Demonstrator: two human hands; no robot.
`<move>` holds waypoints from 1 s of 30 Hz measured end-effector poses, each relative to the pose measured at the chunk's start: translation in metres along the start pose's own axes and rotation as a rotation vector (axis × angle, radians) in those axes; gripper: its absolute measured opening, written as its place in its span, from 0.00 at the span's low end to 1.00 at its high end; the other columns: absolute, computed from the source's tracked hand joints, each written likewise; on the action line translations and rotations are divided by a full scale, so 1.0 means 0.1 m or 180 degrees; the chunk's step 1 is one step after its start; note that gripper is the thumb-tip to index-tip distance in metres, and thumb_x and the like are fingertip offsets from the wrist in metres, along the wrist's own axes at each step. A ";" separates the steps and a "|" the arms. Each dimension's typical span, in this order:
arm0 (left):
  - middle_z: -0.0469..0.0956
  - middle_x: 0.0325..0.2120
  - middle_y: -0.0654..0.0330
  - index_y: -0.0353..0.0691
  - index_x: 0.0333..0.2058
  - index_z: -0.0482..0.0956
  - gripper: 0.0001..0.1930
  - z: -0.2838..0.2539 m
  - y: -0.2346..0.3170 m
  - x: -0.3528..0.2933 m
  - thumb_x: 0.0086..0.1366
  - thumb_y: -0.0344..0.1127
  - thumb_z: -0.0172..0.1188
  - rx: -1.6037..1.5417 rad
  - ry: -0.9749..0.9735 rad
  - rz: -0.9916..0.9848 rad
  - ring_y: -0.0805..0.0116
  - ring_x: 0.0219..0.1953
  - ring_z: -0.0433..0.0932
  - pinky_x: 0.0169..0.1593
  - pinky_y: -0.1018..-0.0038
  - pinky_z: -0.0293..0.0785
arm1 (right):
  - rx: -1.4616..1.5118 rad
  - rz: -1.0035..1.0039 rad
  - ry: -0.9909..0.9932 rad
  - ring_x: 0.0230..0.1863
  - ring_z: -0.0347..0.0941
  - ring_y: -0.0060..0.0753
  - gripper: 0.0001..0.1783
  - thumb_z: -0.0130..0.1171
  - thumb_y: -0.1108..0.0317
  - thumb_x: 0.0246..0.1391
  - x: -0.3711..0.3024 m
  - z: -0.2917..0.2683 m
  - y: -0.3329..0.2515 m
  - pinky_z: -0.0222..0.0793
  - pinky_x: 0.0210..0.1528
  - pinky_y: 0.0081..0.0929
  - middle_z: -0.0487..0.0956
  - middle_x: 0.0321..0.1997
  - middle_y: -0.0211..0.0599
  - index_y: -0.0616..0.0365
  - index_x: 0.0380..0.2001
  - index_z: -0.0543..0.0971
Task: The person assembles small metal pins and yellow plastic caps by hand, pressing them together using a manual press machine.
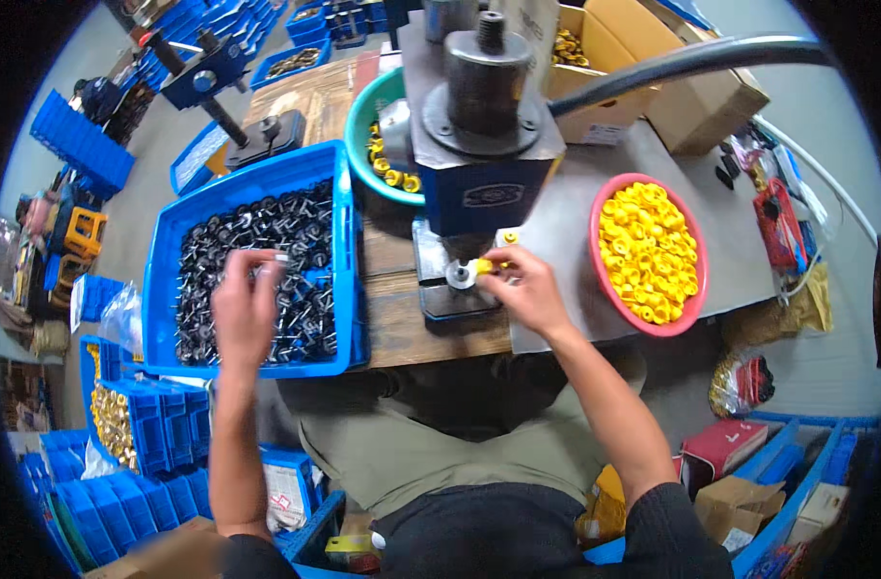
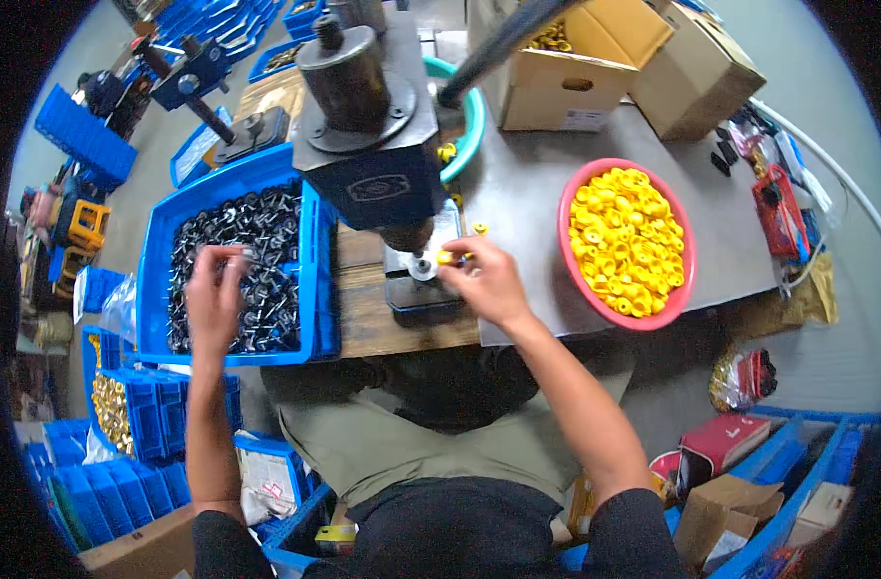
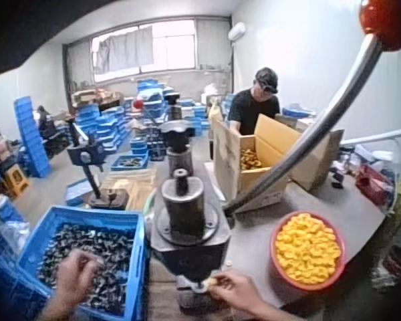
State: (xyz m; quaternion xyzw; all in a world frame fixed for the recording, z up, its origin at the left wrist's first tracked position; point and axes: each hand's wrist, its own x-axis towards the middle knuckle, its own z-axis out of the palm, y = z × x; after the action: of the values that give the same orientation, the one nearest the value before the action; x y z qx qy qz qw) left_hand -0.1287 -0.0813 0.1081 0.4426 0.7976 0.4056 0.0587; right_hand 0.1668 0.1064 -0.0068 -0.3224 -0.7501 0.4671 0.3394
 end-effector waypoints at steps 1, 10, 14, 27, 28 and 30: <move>0.78 0.25 0.64 0.37 0.39 0.77 0.05 0.19 0.15 -0.07 0.69 0.31 0.56 0.0105 -0.0029 0.0588 0.83 0.18 0.69 0.21 0.81 0.64 | 0.0000 -0.0093 -0.0139 0.28 0.74 0.19 0.17 0.71 0.71 0.46 0.02 0.05 -0.09 0.72 0.32 0.22 0.79 0.34 0.33 0.60 0.41 0.82; 0.79 0.31 0.54 0.33 0.38 0.78 0.06 1.62 0.49 -0.32 0.66 0.30 0.59 -0.1162 -0.0532 0.0046 0.67 0.26 0.76 0.31 0.71 0.71 | -0.0546 -0.0212 -0.0282 0.26 0.69 0.23 0.20 0.71 0.72 0.44 -0.06 0.11 -0.14 0.69 0.32 0.23 0.75 0.32 0.33 0.59 0.44 0.82; 0.79 0.30 0.54 0.33 0.38 0.78 0.06 1.76 0.45 -0.33 0.66 0.30 0.59 -0.1386 -0.0634 -0.0137 0.68 0.24 0.75 0.30 0.71 0.70 | -0.0516 -0.0146 -0.0126 0.26 0.71 0.23 0.16 0.69 0.73 0.46 -0.19 0.06 -0.14 0.69 0.31 0.22 0.76 0.30 0.33 0.60 0.42 0.82; 0.76 0.34 0.52 0.35 0.38 0.75 0.10 1.84 0.42 -0.34 0.62 0.33 0.65 -0.0714 -0.0455 0.1118 0.56 0.27 0.78 0.29 0.66 0.73 | -0.0794 -0.0350 0.0538 0.27 0.74 0.25 0.08 0.65 0.72 0.53 -0.15 -0.63 -0.65 0.68 0.29 0.22 0.79 0.30 0.36 0.59 0.38 0.83; 0.76 0.34 0.52 0.35 0.38 0.75 0.10 1.81 0.41 -0.35 0.62 0.33 0.65 -0.0696 -0.0428 0.1092 0.56 0.27 0.78 0.29 0.66 0.73 | -0.0737 -0.0559 0.0757 0.28 0.73 0.23 0.08 0.66 0.71 0.54 -0.03 -0.72 -0.79 0.68 0.30 0.21 0.79 0.31 0.33 0.59 0.37 0.83; 0.77 0.35 0.52 0.35 0.40 0.74 0.14 1.80 0.39 -0.34 0.60 0.34 0.67 -0.0778 -0.0688 0.0771 0.56 0.29 0.78 0.31 0.66 0.73 | 0.0197 -0.0669 0.1236 0.38 0.73 0.22 0.09 0.60 0.69 0.59 0.17 -0.97 -1.30 0.69 0.37 0.20 0.80 0.43 0.33 0.59 0.41 0.81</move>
State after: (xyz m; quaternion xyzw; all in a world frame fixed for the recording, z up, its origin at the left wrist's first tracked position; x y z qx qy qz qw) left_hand -0.0012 0.0112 0.0063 0.5657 0.6724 0.4537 0.1480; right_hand 0.2138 0.1202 0.1485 -0.3158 -0.6855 0.3811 0.5340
